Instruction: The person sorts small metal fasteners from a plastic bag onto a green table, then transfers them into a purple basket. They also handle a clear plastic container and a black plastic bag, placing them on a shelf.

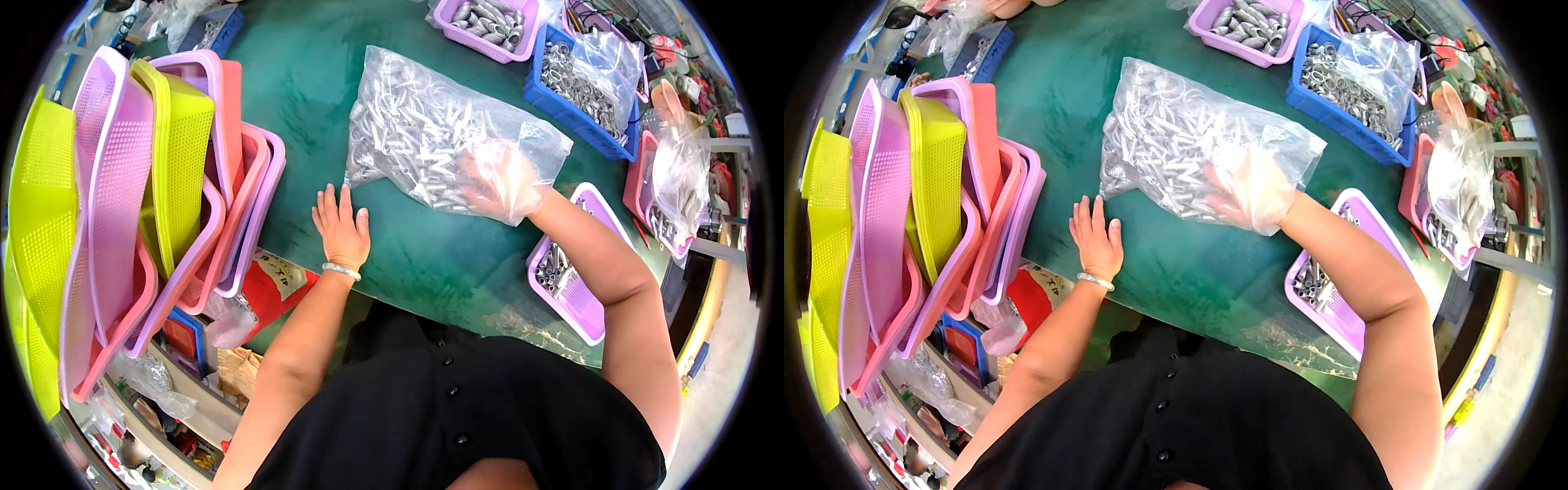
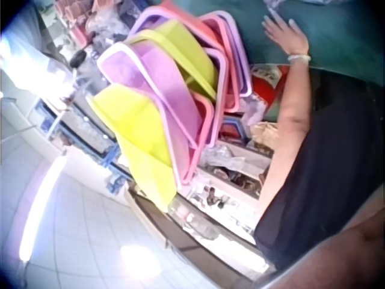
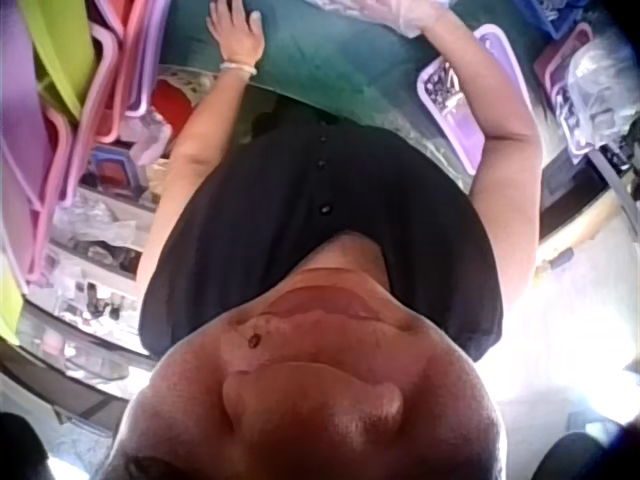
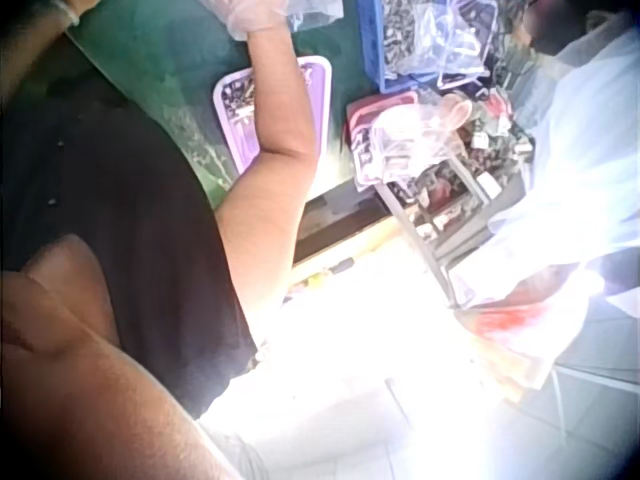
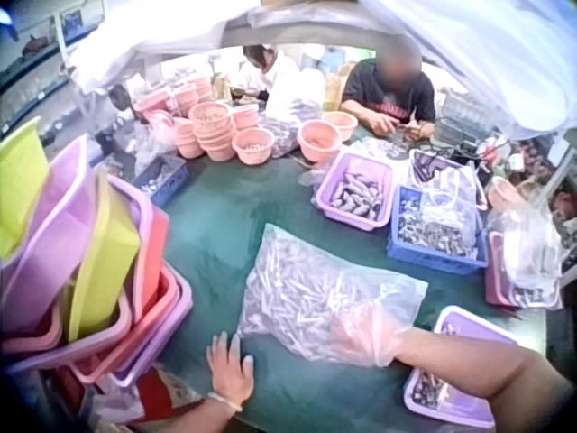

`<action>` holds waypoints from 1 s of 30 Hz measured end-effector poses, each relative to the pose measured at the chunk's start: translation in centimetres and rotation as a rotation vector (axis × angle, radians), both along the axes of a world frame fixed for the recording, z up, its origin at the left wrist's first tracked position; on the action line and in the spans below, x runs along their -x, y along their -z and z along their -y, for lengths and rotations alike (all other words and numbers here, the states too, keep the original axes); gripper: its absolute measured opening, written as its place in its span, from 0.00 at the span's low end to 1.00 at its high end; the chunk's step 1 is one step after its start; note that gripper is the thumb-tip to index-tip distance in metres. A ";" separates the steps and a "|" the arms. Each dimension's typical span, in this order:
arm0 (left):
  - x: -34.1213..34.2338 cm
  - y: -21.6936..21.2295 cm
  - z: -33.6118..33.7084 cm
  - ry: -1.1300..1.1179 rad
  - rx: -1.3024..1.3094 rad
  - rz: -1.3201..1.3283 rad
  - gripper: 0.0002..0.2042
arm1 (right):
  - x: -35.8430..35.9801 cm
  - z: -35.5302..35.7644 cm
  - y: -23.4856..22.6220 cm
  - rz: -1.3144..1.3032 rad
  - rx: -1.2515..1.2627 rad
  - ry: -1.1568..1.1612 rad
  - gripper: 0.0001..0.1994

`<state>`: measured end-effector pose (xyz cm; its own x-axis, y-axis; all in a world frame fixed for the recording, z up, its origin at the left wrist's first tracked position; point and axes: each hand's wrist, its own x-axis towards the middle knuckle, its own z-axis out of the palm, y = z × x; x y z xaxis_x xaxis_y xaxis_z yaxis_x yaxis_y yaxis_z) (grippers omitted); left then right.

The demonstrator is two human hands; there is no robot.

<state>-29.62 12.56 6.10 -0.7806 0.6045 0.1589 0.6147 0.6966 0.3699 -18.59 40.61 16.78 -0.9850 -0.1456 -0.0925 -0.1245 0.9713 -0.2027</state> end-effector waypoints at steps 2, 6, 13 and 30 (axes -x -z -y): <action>0.0 -0.2 -0.2 -0.006 -0.002 0.017 0.25 | 0.9 0.2 0.2 -0.150 0.001 0.012 0.21; 0.1 0.0 -0.3 0.002 -0.003 0.007 0.27 | 3.6 1.4 0.4 -0.322 0.213 -0.132 0.26; 0.1 0.0 -0.3 -0.006 -0.007 0.003 0.27 | 3.0 2.5 2.7 -0.203 0.176 -0.121 0.26; 0.1 0.3 -0.3 -0.006 0.008 -0.025 0.27 | -4.7 -0.6 2.5 0.131 -0.071 0.010 0.25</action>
<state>-29.71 12.85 5.82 -0.7803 0.6007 0.1741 0.6193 0.7033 0.3491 -13.87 41.25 14.33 -0.9653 -0.1244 -0.2296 -0.0919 0.9848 -0.1473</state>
